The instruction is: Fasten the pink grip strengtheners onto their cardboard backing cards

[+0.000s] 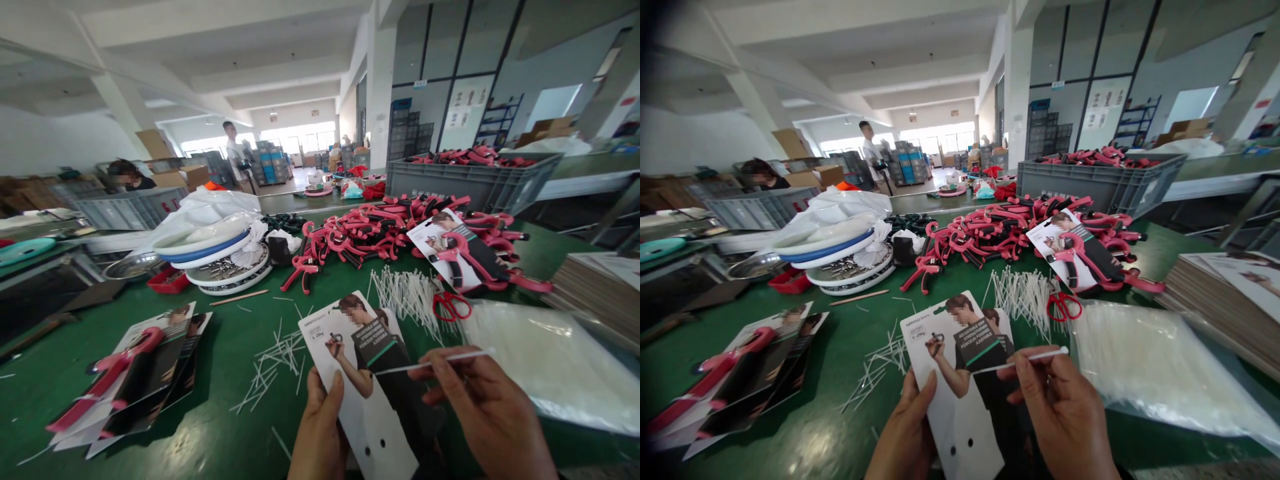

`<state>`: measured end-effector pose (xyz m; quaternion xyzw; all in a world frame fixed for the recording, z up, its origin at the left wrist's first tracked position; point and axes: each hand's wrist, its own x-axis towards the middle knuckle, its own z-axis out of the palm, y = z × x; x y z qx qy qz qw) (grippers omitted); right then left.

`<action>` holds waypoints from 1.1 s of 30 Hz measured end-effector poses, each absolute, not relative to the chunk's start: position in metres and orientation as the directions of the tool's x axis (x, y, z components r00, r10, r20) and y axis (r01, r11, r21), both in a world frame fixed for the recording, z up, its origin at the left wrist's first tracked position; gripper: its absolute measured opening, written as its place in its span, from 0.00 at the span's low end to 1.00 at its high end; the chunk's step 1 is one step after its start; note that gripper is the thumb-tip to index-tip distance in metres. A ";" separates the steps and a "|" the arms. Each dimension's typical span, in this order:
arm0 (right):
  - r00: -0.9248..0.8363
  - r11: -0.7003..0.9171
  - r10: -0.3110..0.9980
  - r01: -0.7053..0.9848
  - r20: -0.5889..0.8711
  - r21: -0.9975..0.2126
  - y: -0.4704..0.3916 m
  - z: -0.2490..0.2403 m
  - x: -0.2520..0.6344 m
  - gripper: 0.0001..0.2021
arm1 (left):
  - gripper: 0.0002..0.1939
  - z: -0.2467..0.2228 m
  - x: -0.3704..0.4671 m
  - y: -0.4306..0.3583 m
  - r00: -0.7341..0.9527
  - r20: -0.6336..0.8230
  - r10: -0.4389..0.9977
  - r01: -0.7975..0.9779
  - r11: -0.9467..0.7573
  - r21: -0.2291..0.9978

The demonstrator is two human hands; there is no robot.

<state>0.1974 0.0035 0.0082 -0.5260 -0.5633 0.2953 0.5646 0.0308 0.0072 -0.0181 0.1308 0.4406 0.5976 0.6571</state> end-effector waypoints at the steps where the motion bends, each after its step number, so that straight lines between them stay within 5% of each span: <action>1: 0.184 0.296 0.917 0.282 0.354 -0.912 0.002 0.007 0.196 0.09 | 0.45 -0.019 0.032 0.006 -0.090 -0.420 0.903 -0.665 0.260 0.700; 25: 0.168 0.337 0.872 0.477 0.460 -0.812 -0.016 -0.003 0.199 0.05 | 0.41 -0.010 0.047 -0.014 -0.217 -0.372 0.902 -0.656 0.148 0.740; 33: 0.205 0.099 0.973 0.051 0.107 -0.994 -0.017 -0.015 0.182 0.12 | 0.46 -0.017 0.055 -0.018 -0.011 -0.393 0.920 -0.680 0.281 0.677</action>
